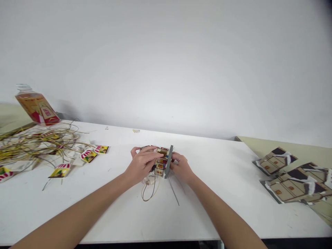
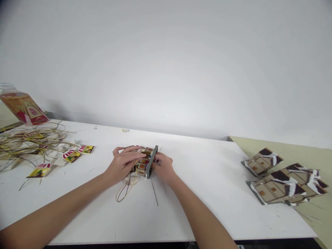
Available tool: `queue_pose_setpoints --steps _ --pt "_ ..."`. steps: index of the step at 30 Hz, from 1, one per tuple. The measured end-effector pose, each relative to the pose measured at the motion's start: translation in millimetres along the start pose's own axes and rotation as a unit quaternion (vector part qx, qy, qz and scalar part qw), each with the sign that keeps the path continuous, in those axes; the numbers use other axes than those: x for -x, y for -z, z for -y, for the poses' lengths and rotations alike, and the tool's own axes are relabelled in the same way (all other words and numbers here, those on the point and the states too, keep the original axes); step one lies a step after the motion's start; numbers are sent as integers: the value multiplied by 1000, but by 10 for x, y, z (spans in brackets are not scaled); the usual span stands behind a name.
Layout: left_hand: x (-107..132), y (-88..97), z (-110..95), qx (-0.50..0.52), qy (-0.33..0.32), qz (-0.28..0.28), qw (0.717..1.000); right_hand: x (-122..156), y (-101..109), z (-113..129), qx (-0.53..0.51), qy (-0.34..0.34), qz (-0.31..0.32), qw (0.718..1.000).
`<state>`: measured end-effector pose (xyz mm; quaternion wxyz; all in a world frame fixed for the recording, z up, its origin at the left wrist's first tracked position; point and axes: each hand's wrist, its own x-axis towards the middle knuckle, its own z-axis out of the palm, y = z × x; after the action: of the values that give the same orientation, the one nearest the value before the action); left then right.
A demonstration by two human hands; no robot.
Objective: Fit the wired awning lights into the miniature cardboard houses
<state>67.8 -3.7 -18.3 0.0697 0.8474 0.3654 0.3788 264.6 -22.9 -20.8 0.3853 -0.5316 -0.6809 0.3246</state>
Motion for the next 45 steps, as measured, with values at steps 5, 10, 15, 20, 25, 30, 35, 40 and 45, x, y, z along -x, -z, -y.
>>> queue_pose_setpoints --steps 5,10,15,20,25,30,35,40,45 --pt "-12 13 -14 -6 -15 -21 1000 12 28 58 69 16 0 997" --pt "-32 57 -64 -10 -41 -48 998 17 102 63 180 4 -13 984" --pt "-29 77 -89 1 -67 -72 995 -6 198 -5 277 13 -61 959" --pt "-14 90 -97 11 -56 -66 996 -52 304 -105 331 -5 -102 938" --pt "-9 90 -82 14 -68 -57 996 -67 369 -149 339 -24 -120 933" --pt "-13 86 -87 10 -61 -59 996 -67 370 -166 350 -32 -126 928" --pt "-22 91 -113 10 -64 -70 995 -76 412 -177 377 -58 -128 915" --pt "-24 82 -105 7 -65 -69 995 -82 472 -174 404 -84 -132 901" --pt "-16 78 -96 11 -56 -61 996 -105 533 -207 432 -111 -138 884"
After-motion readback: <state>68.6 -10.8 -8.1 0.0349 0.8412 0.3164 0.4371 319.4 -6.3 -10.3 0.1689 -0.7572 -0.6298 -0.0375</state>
